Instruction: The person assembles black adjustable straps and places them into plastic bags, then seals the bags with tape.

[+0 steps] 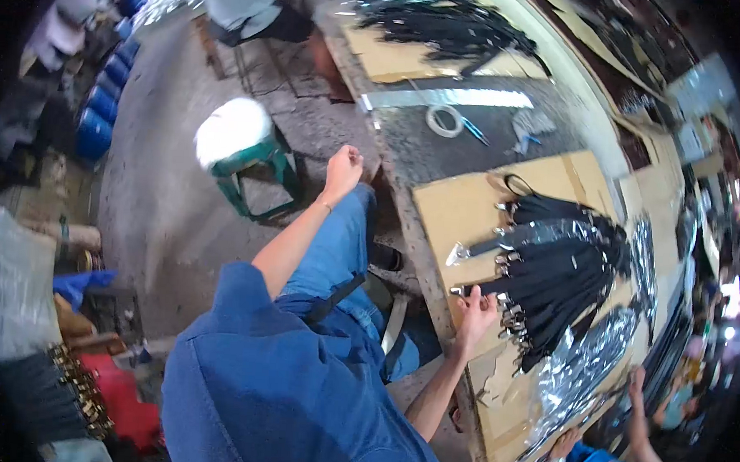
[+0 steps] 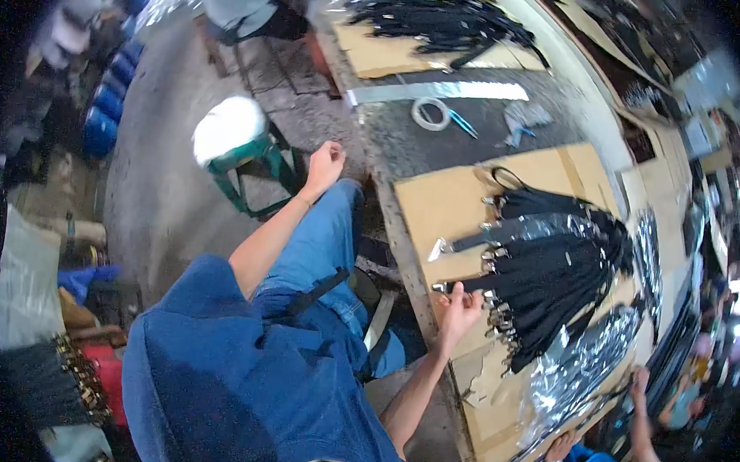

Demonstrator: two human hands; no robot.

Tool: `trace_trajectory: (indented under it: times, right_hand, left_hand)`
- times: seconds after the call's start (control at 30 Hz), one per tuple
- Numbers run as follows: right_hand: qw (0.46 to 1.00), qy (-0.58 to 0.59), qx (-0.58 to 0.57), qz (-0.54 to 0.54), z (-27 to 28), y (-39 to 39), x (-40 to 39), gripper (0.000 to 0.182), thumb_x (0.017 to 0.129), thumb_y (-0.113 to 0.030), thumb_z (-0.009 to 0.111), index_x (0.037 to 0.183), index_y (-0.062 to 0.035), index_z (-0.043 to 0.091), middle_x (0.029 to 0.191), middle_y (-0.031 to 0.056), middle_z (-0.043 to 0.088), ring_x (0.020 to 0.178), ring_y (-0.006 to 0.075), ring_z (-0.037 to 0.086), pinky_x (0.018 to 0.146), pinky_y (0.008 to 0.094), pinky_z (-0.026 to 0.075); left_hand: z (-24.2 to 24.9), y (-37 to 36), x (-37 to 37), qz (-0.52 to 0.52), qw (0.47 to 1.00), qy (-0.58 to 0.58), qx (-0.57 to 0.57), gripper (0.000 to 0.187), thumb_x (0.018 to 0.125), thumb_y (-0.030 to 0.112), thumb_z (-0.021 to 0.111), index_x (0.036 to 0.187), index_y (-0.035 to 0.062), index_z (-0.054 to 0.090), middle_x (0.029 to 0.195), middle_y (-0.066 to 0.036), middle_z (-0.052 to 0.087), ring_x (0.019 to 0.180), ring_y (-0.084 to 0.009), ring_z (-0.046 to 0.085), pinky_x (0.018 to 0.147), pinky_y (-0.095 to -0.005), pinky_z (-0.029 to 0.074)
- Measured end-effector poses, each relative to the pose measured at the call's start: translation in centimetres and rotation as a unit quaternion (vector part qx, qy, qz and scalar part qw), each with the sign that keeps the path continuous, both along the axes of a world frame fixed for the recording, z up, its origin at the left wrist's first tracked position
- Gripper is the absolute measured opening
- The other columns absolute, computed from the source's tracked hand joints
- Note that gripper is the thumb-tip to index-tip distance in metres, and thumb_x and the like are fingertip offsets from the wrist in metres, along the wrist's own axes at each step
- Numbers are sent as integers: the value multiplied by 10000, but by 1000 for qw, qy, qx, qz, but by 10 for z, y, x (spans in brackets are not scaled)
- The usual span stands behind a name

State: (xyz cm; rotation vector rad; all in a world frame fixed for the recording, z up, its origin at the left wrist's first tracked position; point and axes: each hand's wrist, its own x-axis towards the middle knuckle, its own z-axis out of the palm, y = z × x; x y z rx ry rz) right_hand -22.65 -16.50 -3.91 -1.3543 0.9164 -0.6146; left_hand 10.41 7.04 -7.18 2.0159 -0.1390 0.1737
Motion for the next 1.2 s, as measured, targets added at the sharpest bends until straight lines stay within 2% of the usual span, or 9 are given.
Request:
trace_trajectory:
  times: [0.17, 0.27, 0.33, 0.53, 0.63, 0.73, 0.9, 1.07, 1.2]
  right_hand:
    - [1000, 15, 9, 25, 6, -1, -2, 386, 889, -170, 634, 1130, 66, 446, 769, 56, 551, 654, 114, 559, 547, 237, 495]
    - [1000, 5, 15, 26, 8, 1, -3, 396, 894, -168, 627, 1151, 61, 431, 758, 47, 543, 639, 102, 546, 543, 241, 487]
    - [1000, 5, 13, -8, 8, 5, -1, 375, 898, -166, 621, 1145, 51, 440, 758, 42, 542, 626, 95, 536, 523, 231, 469]
    - [999, 15, -2, -51, 0, 5, 8, 413, 888, -156, 631, 1179, 59, 430, 753, 33, 523, 601, 95, 519, 511, 219, 460]
    - [994, 57, -21, -89, 3, 11, 6, 504, 878, -158, 645, 1255, 65, 398, 795, 35, 524, 617, 93, 516, 517, 228, 463]
    - [993, 70, -30, -92, 5, 12, 11, 491, 867, -155, 659, 1231, 57, 408, 796, 28, 524, 615, 94, 510, 517, 225, 456]
    - [992, 50, -30, -114, 1, 11, 10, 442, 857, -157, 674, 1169, 30, 423, 777, 23, 527, 605, 92, 509, 509, 218, 439]
    - [992, 43, -29, -114, 1, 12, 10, 462, 854, -158, 678, 1184, 26, 412, 781, 33, 541, 603, 106, 526, 524, 229, 439]
    - [993, 44, -14, -107, 1, 10, 10, 470, 852, -156, 681, 1187, 31, 411, 777, 33, 543, 602, 111, 532, 512, 228, 435]
  left_hand:
    - [-75, 14, 76, 89, 995, 30, 29, 278, 795, 150, 549, 1020, -12, 572, 961, -236, 646, 936, -345, 625, 809, -423, 481]
    - [-104, 5, 125, 74, 988, 113, -77, 298, 834, 203, 566, 1023, -28, 559, 942, -157, 653, 922, -263, 617, 810, -405, 466]
    - [-97, 1, 151, 42, 826, 346, -444, 280, 846, 242, 566, 1000, 8, 575, 941, -87, 627, 884, -246, 595, 755, -429, 456]
    - [-70, 2, 182, -81, 789, 367, -486, 281, 860, 249, 594, 1085, 89, 541, 930, -26, 599, 847, -145, 571, 717, -381, 463]
    - [-76, 3, 182, -6, 803, 273, -530, 402, 753, 76, 738, 1091, 30, 524, 970, -81, 630, 821, -175, 633, 625, -284, 491]
    - [-76, 7, 180, 53, 791, 214, -570, 396, 744, 11, 720, 1083, 16, 516, 955, -94, 637, 730, -166, 636, 584, -284, 501]
    - [-76, 15, 177, 85, 884, 160, -431, 294, 717, -1, 726, 971, 8, 578, 698, -54, 637, 613, -119, 611, 537, -260, 494]
    - [-71, 10, 177, 94, 885, 163, -425, 339, 753, -5, 700, 1059, 17, 557, 752, -56, 639, 682, -125, 617, 586, -266, 504]
    - [-55, 12, 175, 118, 950, 126, -260, 207, 761, 102, 676, 950, 40, 621, 770, -93, 666, 751, -198, 647, 683, -341, 500]
